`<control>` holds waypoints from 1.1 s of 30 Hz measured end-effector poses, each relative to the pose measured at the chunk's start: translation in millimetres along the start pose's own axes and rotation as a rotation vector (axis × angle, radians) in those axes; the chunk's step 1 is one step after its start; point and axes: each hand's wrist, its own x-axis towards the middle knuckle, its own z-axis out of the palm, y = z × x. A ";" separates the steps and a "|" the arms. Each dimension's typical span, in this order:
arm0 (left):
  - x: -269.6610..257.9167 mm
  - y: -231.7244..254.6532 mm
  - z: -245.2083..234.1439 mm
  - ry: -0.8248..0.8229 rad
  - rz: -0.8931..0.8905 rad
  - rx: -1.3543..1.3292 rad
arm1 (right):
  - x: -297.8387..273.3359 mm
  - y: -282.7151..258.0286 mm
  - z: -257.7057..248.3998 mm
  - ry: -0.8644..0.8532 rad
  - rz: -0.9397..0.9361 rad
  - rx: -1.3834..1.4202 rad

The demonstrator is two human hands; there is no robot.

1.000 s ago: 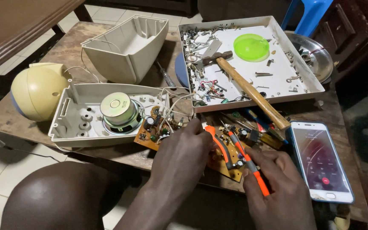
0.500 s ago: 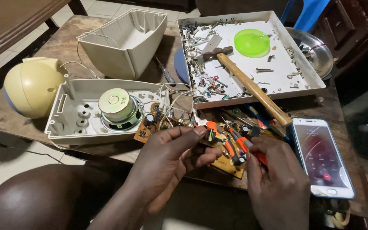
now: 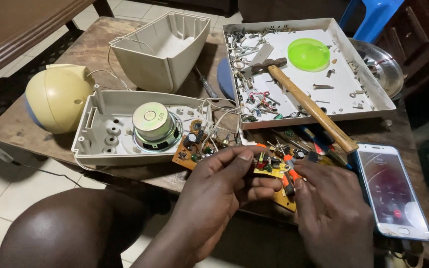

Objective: Repairing a small electronic circuit board by stripping and cutting wires with pliers.

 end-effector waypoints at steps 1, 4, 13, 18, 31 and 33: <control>-1.8 1.7 3.1 0.038 -0.024 0.009 | 4.0 -9.7 -5.6 0.037 0.038 0.072; -6.3 -0.6 2.9 0.006 0.041 0.167 | 6.9 -28.5 -15.2 0.047 0.258 0.282; -12.1 -3.6 10.0 -0.066 0.082 0.535 | 0.1 -13.6 -12.5 -0.010 0.739 0.514; -7.9 -14.8 7.2 -0.052 0.146 0.469 | -5.7 -11.3 -13.1 0.016 0.641 0.522; 0.0 -31.2 0.3 0.006 0.427 0.656 | 3.8 -34.4 -32.2 -0.013 0.425 0.280; -3.5 -16.3 10.3 0.075 0.321 0.608 | 32.9 -19.4 -62.5 0.049 0.788 0.539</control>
